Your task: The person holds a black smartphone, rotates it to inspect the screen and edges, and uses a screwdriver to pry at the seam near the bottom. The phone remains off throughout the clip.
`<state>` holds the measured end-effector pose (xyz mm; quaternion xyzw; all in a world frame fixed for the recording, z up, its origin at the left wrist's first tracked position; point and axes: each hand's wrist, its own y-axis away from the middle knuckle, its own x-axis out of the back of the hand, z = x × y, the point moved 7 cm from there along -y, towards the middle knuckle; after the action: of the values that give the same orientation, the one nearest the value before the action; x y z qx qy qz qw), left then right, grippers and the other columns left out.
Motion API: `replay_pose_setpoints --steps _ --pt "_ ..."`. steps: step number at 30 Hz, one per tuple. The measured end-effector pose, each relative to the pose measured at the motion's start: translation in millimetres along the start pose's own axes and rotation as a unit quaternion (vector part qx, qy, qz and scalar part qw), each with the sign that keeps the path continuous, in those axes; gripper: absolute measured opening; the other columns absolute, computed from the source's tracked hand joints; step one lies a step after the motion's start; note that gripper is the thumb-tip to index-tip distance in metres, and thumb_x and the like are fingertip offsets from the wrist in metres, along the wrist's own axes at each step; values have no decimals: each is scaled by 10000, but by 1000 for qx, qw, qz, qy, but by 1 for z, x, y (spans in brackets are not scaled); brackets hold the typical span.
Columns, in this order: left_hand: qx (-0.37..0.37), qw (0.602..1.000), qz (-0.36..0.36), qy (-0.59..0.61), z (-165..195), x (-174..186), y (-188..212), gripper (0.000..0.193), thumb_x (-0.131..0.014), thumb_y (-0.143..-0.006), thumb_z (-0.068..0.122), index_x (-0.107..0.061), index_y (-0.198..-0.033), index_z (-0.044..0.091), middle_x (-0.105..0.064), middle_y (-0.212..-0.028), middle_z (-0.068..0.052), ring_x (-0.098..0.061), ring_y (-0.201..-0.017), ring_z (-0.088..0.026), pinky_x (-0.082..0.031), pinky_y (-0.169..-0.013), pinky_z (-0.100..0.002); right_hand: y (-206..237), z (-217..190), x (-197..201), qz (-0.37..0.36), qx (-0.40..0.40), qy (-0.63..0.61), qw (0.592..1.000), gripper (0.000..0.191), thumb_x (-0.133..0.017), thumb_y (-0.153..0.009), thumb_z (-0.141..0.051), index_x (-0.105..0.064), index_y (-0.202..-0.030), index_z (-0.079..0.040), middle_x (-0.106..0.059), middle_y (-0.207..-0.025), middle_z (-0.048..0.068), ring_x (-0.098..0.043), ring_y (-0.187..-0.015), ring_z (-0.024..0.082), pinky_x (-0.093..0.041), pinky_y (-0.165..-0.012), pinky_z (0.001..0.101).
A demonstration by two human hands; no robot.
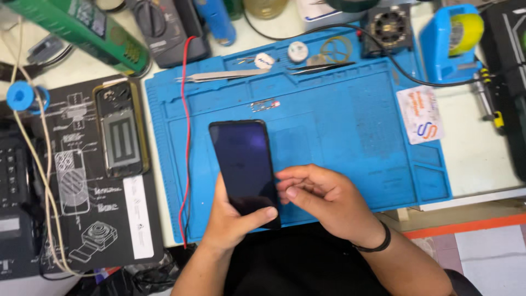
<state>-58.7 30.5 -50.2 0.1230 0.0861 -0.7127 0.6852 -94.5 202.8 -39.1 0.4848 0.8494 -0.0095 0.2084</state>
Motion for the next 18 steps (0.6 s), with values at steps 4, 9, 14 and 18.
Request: replay_pose_setpoints --steps 4,9,14,18 --pt "35 995 -21 95 5 -9 -4 760 -813 -776 -54 -376 -1395 12 -638 -1178 -164 -718 -1044 -281 -650 -890 -477 -6 5 -5 -3 6 -30 1000 227 -648 -960 -3 -665 -1181 45 -757 -1111 132 -740 -1025 189 -612 -920 340" --pt "29 993 -33 113 4 -4 -2 750 -812 -799 -51 -365 -1399 3 -628 -1179 -170 -708 -1054 -273 -652 -897 -477 -5 7 -8 -2 5 -16 1000 220 -680 -935 9 -680 -1153 42 -758 -1065 135 -734 -989 165 -611 -891 317" --pt "36 992 -47 107 4 -2 2 792 -806 -782 -37 -347 -1426 19 -662 -1111 -181 -728 -968 -273 -652 -856 -439 -5 10 -15 -1 3 -78 997 143 -673 -958 -10 -679 -1091 41 -755 -997 130 -726 -903 148 -614 -805 302" --pt "41 991 -42 122 4 -1 3 786 -817 -765 -40 -361 -1403 2 -653 -1114 -175 -718 -971 -277 -642 -846 -441 -7 13 -20 0 6 -88 996 112 -682 -956 -24 -681 -1051 35 -752 -947 113 -716 -842 130 -612 -751 288"
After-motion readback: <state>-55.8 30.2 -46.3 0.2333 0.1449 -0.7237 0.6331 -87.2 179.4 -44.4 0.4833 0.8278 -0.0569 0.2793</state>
